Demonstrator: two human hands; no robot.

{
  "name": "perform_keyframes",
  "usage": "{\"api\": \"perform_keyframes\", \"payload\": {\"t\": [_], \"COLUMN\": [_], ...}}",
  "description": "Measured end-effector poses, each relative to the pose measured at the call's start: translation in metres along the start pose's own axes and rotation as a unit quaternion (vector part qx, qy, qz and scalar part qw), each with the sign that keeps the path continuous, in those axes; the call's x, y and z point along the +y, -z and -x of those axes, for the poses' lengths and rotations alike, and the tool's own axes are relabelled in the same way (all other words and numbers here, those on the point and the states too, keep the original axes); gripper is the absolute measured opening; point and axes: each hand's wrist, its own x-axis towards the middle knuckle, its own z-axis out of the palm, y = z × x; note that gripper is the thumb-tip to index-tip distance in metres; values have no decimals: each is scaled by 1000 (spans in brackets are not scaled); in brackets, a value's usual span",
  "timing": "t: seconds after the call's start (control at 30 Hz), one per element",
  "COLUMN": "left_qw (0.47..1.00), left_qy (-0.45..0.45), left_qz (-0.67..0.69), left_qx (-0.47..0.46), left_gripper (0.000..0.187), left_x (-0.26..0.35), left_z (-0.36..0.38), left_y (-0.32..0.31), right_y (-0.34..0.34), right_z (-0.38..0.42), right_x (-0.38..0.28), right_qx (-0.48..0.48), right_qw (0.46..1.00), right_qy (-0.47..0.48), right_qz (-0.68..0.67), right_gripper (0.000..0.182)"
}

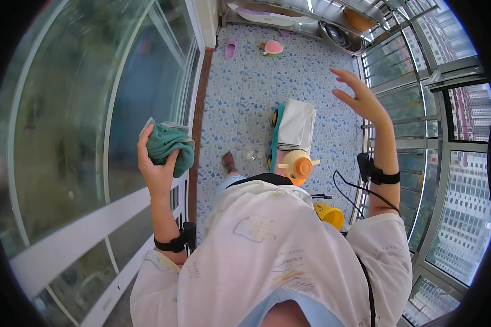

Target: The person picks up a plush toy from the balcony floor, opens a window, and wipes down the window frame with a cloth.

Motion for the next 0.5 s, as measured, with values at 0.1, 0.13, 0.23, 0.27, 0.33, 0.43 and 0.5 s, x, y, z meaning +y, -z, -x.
{"api": "perform_keyframes", "payload": {"t": [0.1,0.13,0.23,0.27,0.33,0.43,0.5], "left_qw": [1000,1000,998,998,997,995,991], "left_qy": [-12,-15,-7,-18,-33,-47,-82], "left_qz": [4,7,35,32,28,51,20], "left_qx": [-10,-19,-42,-49,-56,-74,-99], "left_gripper": [66,66,66,65,65,65,65], "left_x": [-12,-17,-26,-23,-14,-12,-13], "left_z": [-39,-53,-86,-97,-121,-147,-168], "left_y": [-11,-18,-34,-41,-59,-82,-105], "right_y": [17,18,12,11,14,20,34], "right_z": [-25,-30,-33,-33,-29,-28,-38], "right_x": [-12,-12,-3,6,31,61,82], "right_qx": [12,11,10,16,-6,31,71], "right_qw": [1000,999,997,997,997,996,993], "right_qy": [-19,-34,-66,-70,-79,-84,-83], "right_qz": [20,27,26,25,24,-18,-38], "right_gripper": [51,49,48,48,46,44,40]}}
